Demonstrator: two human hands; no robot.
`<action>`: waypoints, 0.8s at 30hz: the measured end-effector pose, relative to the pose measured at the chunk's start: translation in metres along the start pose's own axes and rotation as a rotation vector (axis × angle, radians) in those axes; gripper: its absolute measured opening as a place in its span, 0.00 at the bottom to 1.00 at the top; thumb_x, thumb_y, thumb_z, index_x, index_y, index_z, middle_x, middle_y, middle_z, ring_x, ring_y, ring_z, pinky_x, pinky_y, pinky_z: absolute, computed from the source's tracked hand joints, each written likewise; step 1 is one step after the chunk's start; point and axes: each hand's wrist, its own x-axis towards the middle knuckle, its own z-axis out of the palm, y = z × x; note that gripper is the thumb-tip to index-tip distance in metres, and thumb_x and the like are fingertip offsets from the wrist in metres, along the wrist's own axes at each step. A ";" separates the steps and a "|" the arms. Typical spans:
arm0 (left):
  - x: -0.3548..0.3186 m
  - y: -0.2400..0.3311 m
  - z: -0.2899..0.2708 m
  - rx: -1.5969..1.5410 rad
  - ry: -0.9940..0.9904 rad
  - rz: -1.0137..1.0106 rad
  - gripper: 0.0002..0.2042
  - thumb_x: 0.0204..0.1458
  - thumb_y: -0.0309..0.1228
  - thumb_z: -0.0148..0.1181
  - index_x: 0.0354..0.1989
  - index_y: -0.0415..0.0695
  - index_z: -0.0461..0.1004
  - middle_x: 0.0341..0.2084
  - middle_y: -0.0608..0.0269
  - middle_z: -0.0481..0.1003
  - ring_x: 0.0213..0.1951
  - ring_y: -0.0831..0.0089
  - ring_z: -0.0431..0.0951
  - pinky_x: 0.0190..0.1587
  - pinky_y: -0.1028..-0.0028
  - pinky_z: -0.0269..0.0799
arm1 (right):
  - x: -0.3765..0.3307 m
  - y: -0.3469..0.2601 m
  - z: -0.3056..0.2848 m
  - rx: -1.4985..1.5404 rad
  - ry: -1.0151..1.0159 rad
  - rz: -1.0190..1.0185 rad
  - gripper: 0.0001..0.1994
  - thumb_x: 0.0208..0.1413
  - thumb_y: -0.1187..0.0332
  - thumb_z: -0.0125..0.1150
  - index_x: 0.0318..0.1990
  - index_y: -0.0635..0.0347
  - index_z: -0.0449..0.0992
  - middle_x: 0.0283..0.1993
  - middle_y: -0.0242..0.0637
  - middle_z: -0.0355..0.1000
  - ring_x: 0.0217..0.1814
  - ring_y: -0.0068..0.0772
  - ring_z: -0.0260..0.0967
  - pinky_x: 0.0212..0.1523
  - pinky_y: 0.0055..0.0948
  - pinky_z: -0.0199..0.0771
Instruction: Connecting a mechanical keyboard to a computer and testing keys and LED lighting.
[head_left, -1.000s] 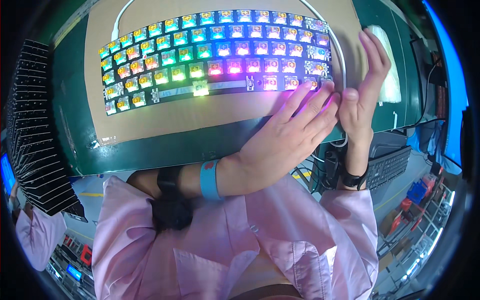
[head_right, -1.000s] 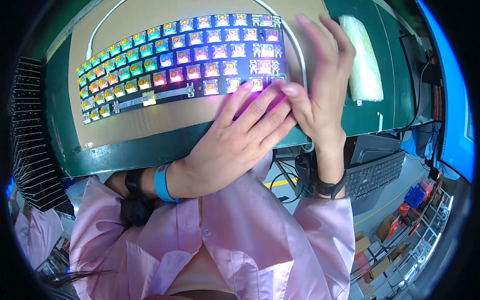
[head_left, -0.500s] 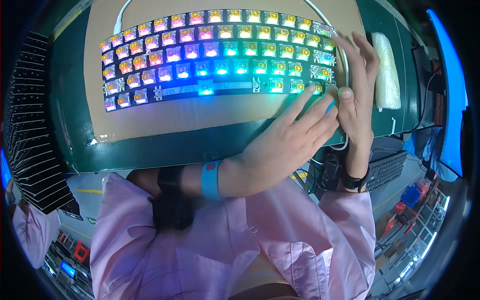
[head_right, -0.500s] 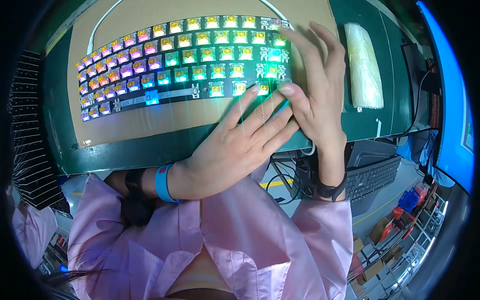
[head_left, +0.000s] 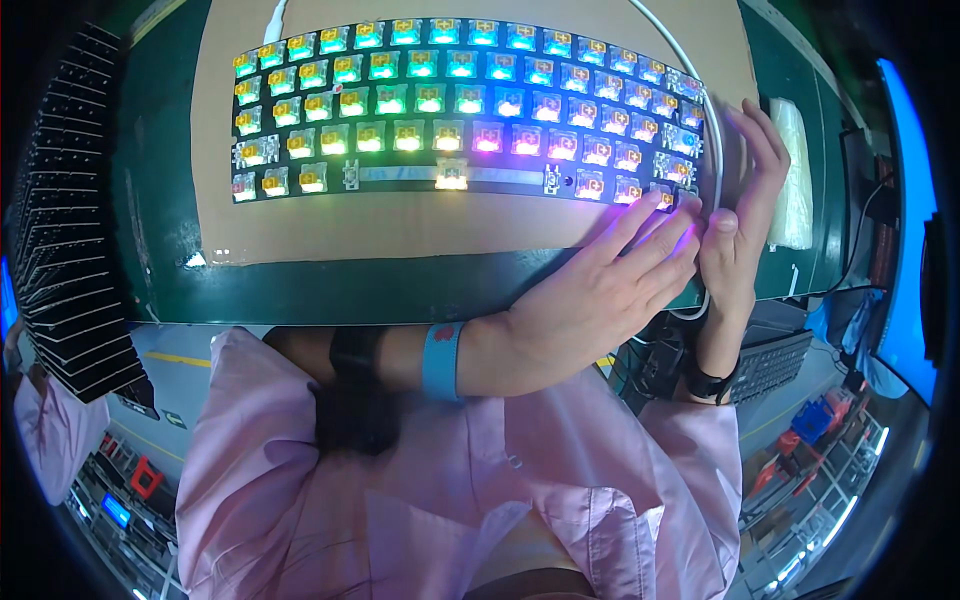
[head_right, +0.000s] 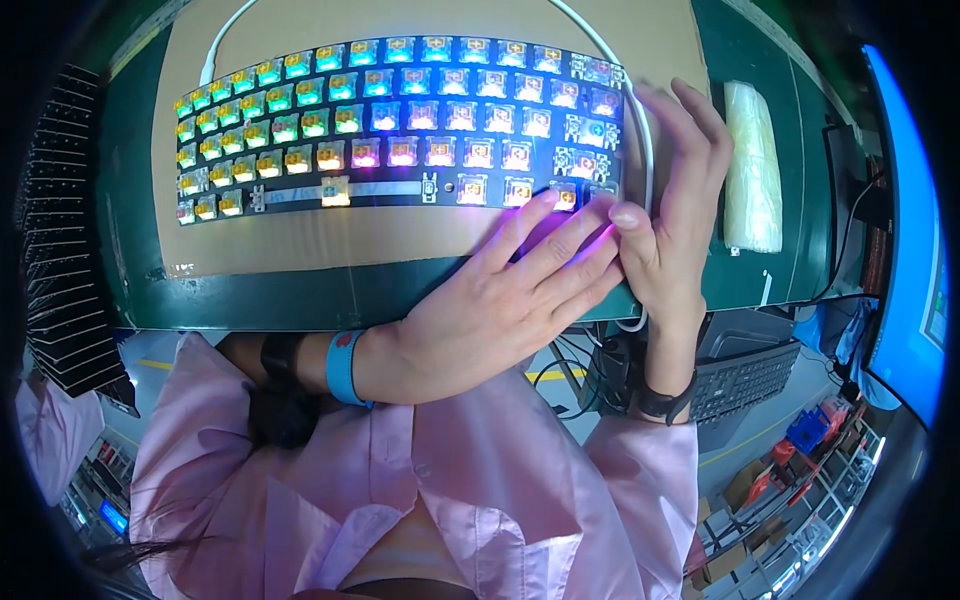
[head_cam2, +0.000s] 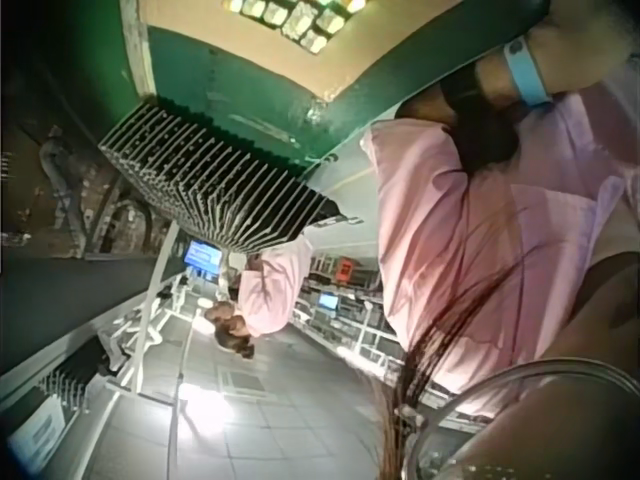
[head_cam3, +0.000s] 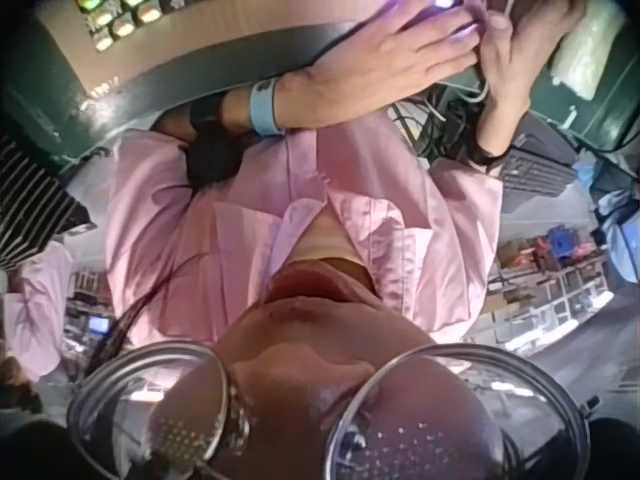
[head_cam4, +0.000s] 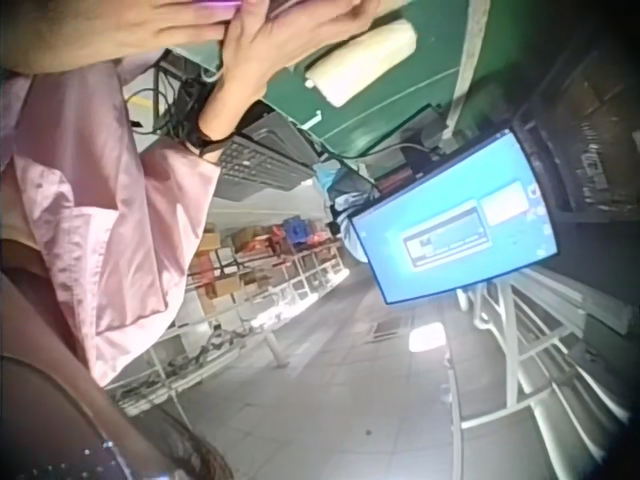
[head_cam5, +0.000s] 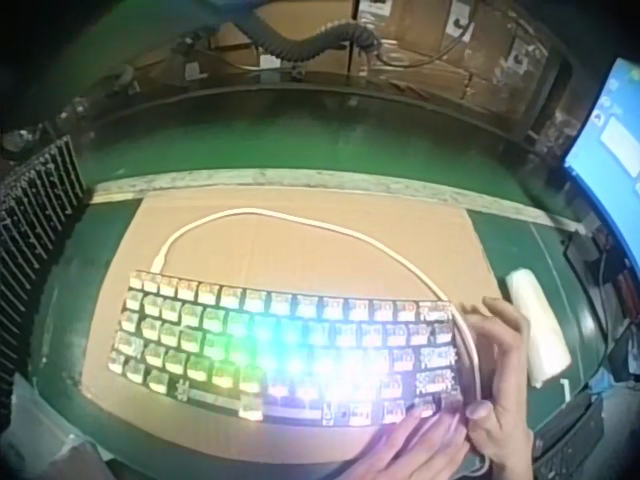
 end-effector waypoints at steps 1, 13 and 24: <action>0.000 0.000 0.000 0.002 -0.005 0.002 0.21 0.47 0.37 0.46 0.52 0.47 0.68 0.53 0.63 0.64 0.62 0.64 0.56 0.65 0.56 0.43 | 0.000 0.000 0.002 -0.003 0.047 -0.021 0.36 0.52 0.36 0.42 0.55 0.60 0.65 0.57 0.53 0.55 0.63 0.50 0.52 0.60 0.43 0.53; 0.001 0.000 0.000 0.040 0.001 0.003 0.21 0.47 0.37 0.47 0.51 0.48 0.68 0.54 0.65 0.61 0.63 0.64 0.54 0.65 0.54 0.43 | -0.001 -0.009 -0.007 0.021 0.019 -0.037 0.22 0.55 0.50 0.46 0.43 0.59 0.76 0.56 0.50 0.58 0.60 0.48 0.55 0.59 0.43 0.54; 0.000 0.000 0.000 0.014 -0.019 0.021 0.20 0.47 0.37 0.47 0.50 0.48 0.69 0.53 0.65 0.63 0.62 0.63 0.55 0.65 0.54 0.42 | 0.000 -0.008 -0.006 -0.044 0.048 -0.113 0.18 0.55 0.55 0.49 0.41 0.59 0.77 0.55 0.50 0.58 0.61 0.47 0.55 0.59 0.43 0.54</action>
